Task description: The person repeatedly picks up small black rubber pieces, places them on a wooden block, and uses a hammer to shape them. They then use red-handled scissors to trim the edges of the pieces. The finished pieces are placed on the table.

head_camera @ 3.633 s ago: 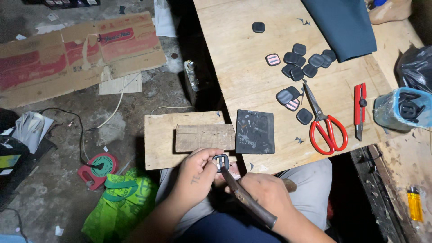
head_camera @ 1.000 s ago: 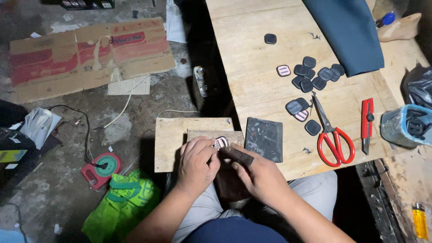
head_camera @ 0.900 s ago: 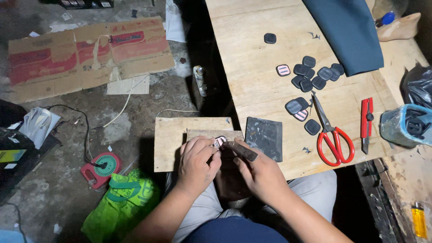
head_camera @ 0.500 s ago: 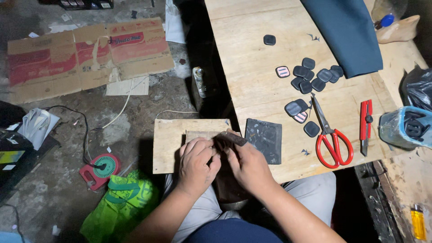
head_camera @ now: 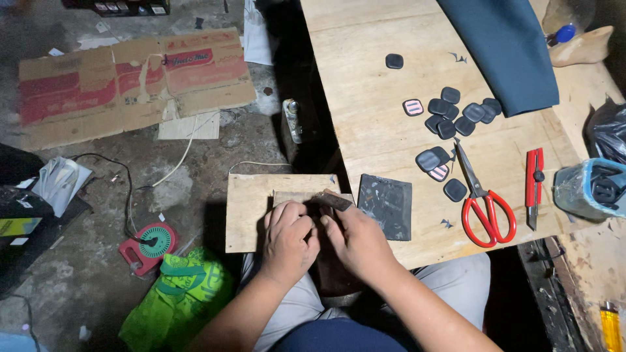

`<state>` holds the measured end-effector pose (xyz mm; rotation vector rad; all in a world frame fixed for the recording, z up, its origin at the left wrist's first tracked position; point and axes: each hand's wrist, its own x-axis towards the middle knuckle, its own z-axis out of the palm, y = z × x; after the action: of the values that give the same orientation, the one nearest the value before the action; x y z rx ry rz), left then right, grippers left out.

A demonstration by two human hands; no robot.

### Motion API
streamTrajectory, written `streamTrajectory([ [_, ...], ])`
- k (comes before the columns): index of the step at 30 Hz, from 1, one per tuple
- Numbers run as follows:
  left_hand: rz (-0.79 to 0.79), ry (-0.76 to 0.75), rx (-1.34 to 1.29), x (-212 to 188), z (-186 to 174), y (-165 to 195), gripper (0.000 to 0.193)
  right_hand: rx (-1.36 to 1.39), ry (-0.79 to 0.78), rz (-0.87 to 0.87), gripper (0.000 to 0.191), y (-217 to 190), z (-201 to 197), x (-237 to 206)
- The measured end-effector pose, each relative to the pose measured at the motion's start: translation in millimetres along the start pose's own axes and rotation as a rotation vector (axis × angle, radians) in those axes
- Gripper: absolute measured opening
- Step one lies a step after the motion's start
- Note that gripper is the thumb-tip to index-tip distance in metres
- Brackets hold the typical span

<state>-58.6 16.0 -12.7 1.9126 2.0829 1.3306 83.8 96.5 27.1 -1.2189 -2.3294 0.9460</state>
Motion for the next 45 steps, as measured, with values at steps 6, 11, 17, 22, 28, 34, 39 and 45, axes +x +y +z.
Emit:
streamTrajectory([
  [6,-0.005,0.020,0.004,2,-2,4,0.016,0.140,0.063,-0.192,0.036,1,-6,-7],
  [11,0.031,0.023,0.008,6,-8,9,0.016,-0.011,0.168,-0.146,0.036,8,-30,-15],
  [17,0.086,-0.014,0.041,14,-5,4,0.018,-0.283,0.258,-0.071,0.051,35,-67,-22],
  [22,-0.289,0.022,-0.281,16,0,-1,0.017,-0.378,0.329,-0.108,0.045,57,-66,-19],
  [28,-0.620,-0.037,-0.856,5,2,27,0.020,-0.332,0.428,-0.203,0.038,53,-65,-26],
  [34,-0.695,-0.241,-0.842,6,-8,66,0.021,0.390,0.124,0.052,0.026,39,-56,-55],
  [39,-0.344,-0.233,-0.748,9,-7,80,0.018,0.817,0.007,0.373,0.025,55,-47,-65],
  [45,-0.691,-0.465,-0.653,13,-3,67,0.026,0.725,0.101,0.274,0.026,80,-53,-77],
])
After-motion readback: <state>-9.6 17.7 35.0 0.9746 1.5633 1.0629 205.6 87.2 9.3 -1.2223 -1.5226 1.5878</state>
